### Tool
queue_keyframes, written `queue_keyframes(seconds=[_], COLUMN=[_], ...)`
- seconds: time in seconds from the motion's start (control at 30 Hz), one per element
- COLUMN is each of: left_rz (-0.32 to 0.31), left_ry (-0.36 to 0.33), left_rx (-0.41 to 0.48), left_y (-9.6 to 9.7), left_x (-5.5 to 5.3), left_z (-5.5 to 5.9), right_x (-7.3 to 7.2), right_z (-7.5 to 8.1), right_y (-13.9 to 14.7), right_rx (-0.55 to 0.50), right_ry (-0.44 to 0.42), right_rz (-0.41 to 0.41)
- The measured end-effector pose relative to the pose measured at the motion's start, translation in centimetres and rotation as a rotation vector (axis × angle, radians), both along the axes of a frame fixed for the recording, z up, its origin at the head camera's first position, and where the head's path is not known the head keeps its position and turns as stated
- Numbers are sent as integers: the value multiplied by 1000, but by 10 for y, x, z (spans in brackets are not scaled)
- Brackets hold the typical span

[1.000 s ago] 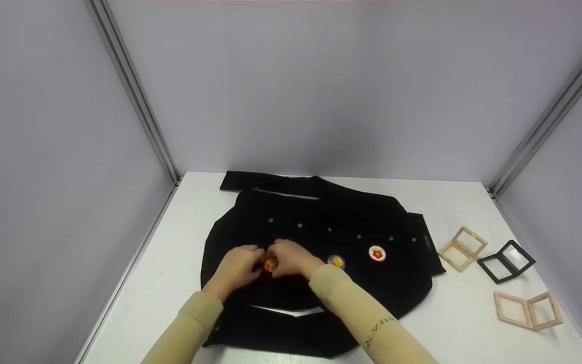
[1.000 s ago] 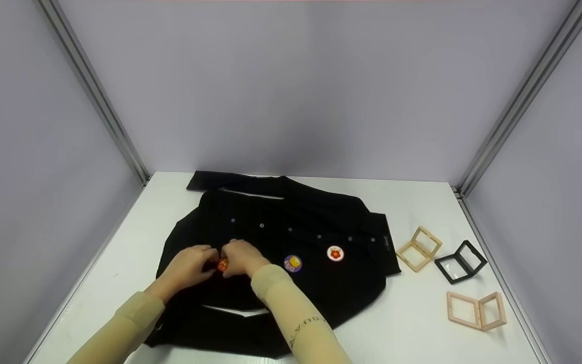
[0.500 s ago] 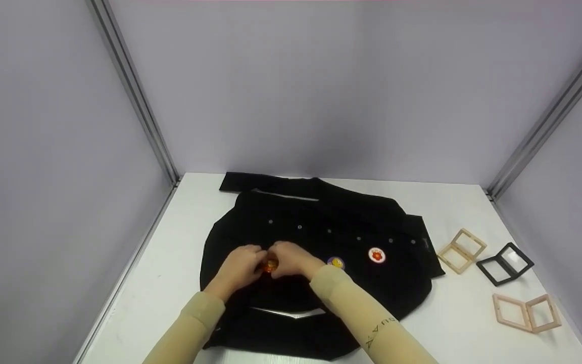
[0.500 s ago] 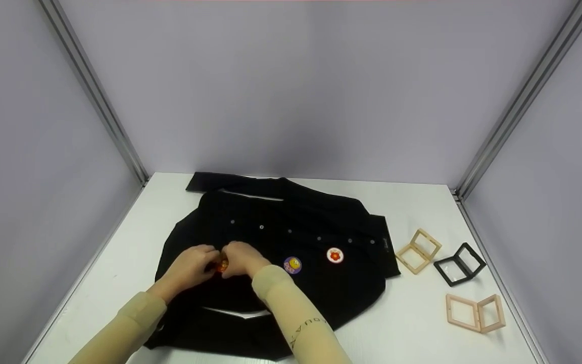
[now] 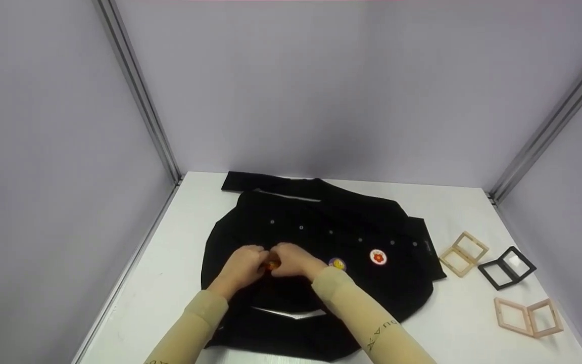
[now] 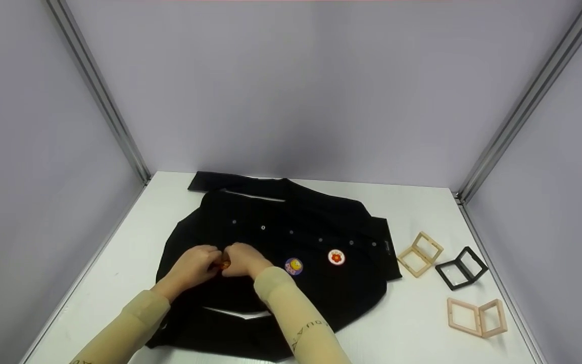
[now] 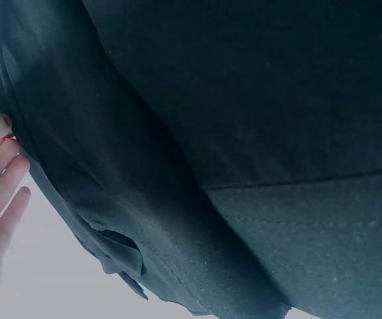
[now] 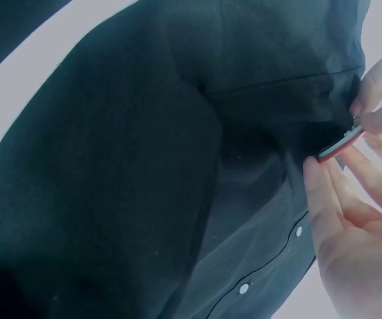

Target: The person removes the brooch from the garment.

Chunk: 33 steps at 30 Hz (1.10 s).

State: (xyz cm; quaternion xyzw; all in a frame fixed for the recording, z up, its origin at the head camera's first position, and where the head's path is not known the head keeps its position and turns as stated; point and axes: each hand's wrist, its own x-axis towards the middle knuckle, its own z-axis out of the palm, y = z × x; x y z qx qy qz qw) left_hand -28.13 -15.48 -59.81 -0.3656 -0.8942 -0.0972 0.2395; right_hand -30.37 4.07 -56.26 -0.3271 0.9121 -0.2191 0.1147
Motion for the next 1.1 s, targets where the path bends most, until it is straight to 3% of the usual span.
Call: queue_keyframes(seconds=[0.43, 0.77, 1.1], left_rz=[-2, 42, 142], left_ry=[-39, -164, -86], left_rx=[42, 55, -61], left_y=[0, 0, 5], left_x=[2, 3, -1], left_z=[-2, -1, 3], right_x=[-2, -2, -2], right_z=[-4, -6, -3], right_y=[2, 0, -6], right_rx=[-11, -4, 60], right_ry=[16, 54, 213], right_rz=[44, 26, 12])
